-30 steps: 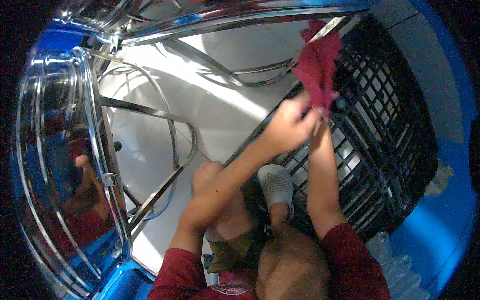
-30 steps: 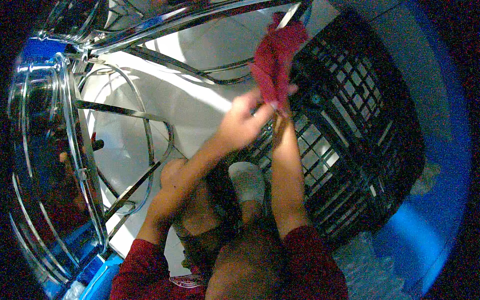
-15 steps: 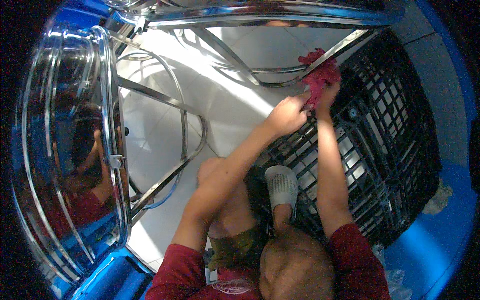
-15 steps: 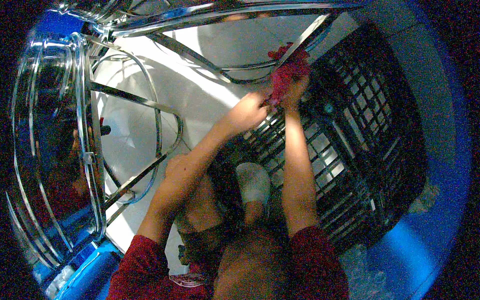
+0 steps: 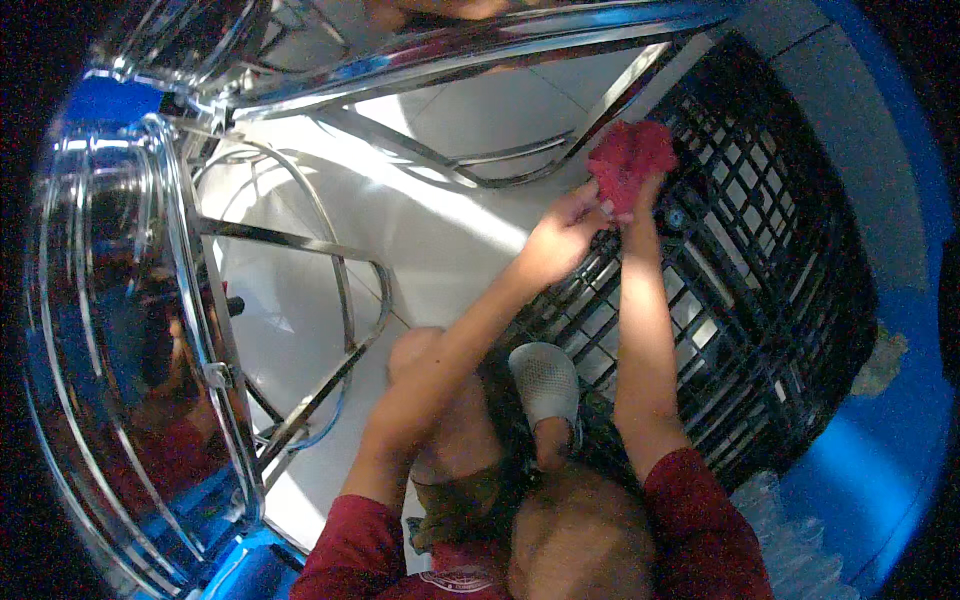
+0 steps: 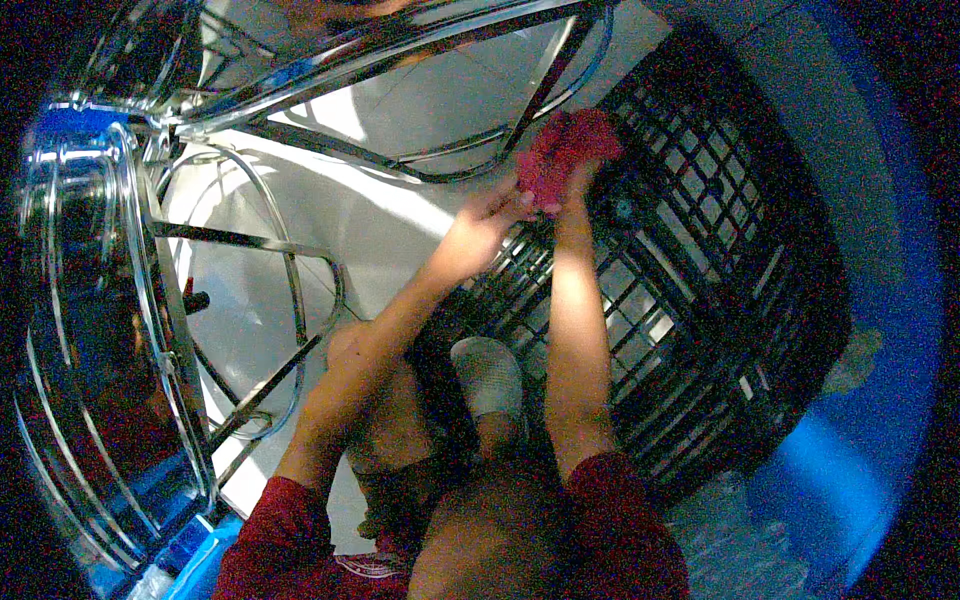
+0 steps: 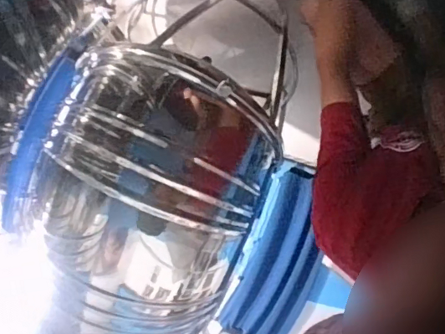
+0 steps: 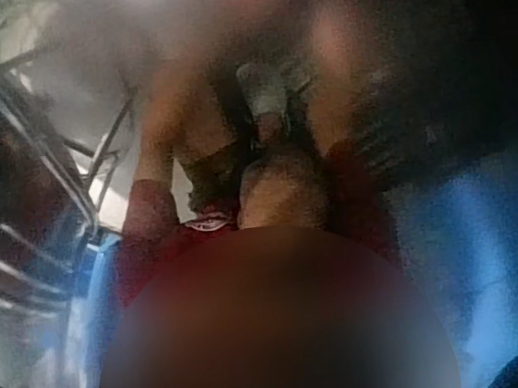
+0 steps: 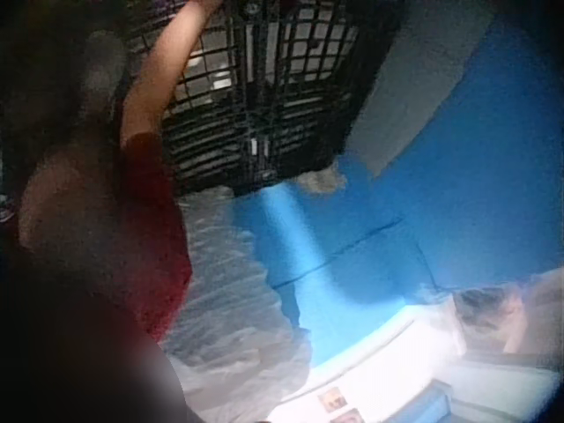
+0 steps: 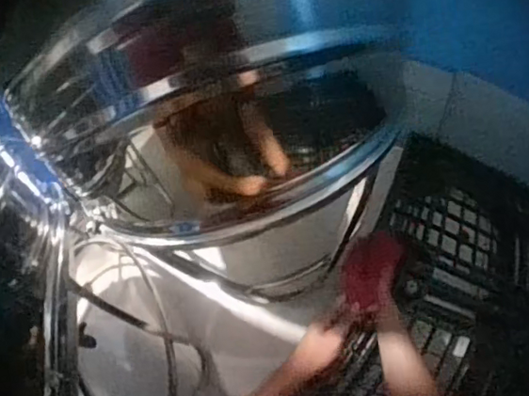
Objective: The person wipes the exterior of a large stainless steel beverage dispenser with a pink cloth. They move around the dispenser, cleaning the top, sides, and lower sections while kneeling on the floor.
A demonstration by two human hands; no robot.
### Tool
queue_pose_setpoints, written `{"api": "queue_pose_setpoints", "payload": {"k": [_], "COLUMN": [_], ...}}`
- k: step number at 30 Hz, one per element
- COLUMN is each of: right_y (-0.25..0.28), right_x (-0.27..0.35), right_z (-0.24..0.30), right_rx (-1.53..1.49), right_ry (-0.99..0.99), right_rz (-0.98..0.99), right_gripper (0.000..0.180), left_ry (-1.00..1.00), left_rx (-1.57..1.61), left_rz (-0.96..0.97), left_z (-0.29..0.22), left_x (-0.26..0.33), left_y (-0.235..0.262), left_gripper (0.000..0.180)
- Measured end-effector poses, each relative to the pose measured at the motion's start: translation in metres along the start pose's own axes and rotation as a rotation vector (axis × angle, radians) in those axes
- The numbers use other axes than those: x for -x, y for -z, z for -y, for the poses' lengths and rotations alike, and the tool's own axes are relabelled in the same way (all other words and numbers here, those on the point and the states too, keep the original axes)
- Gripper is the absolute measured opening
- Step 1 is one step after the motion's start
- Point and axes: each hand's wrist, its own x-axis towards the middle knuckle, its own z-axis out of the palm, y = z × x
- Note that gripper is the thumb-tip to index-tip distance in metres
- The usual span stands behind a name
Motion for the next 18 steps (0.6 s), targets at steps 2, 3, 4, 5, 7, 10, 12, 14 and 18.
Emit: {"api": "queue_pose_setpoints", "payload": {"k": [2, 3, 4, 5, 7, 10, 12, 14, 18], "right_y": [-0.004, -0.006, -0.005, -0.003, 0.002, 0.005, -0.001, -0.009, -0.019], "right_x": [-0.017, -0.029, -0.039, -0.051, -0.072, -0.091, -0.093, -0.094, -0.123], "right_z": [-0.053, -0.08, -0.103, -0.126, -0.165, -0.194, -0.196, -0.186, -0.156], "right_rx": [0.112, 0.163, 0.208, 0.22, 0.09, 0.869, 1.042, 0.991, 1.024], "right_ry": [-0.037, -0.059, -0.074, -0.101, -0.21, 0.177, 0.215, 0.125, 0.188], "right_rz": [0.08, 0.134, 0.185, 0.246, 0.383, 0.464, 0.364, 0.305, 0.201], "right_gripper": [0.033, 0.032, 0.032, 0.031, 0.031, 0.022, 0.022, 0.022, 0.023], "left_ry": [0.002, -0.028, -0.048, 0.068, -0.051, -0.15, -0.258, -0.235, -0.296], "left_rx": [0.034, 0.068, 0.098, 0.096, 0.037, -0.34, -0.416, -0.405, -0.519], "left_rz": [-0.069, -0.098, -0.136, -0.235, -0.194, -0.234, -0.299, -0.312, -0.258], "left_z": [0.013, 0.018, 0.022, 0.024, 0.022, 0.01, 0.001, -0.008, -0.021], "left_x": [-0.005, -0.011, -0.014, -0.014, -0.017, -0.026, -0.038, -0.05, -0.078], "left_y": [0.005, 0.007, 0.01, 0.012, 0.018, 0.025, 0.025, 0.022, 0.012], "left_gripper": [0.04, 0.042, 0.045, 0.046, 0.046, 0.048, 0.05, 0.048, 0.044]}}
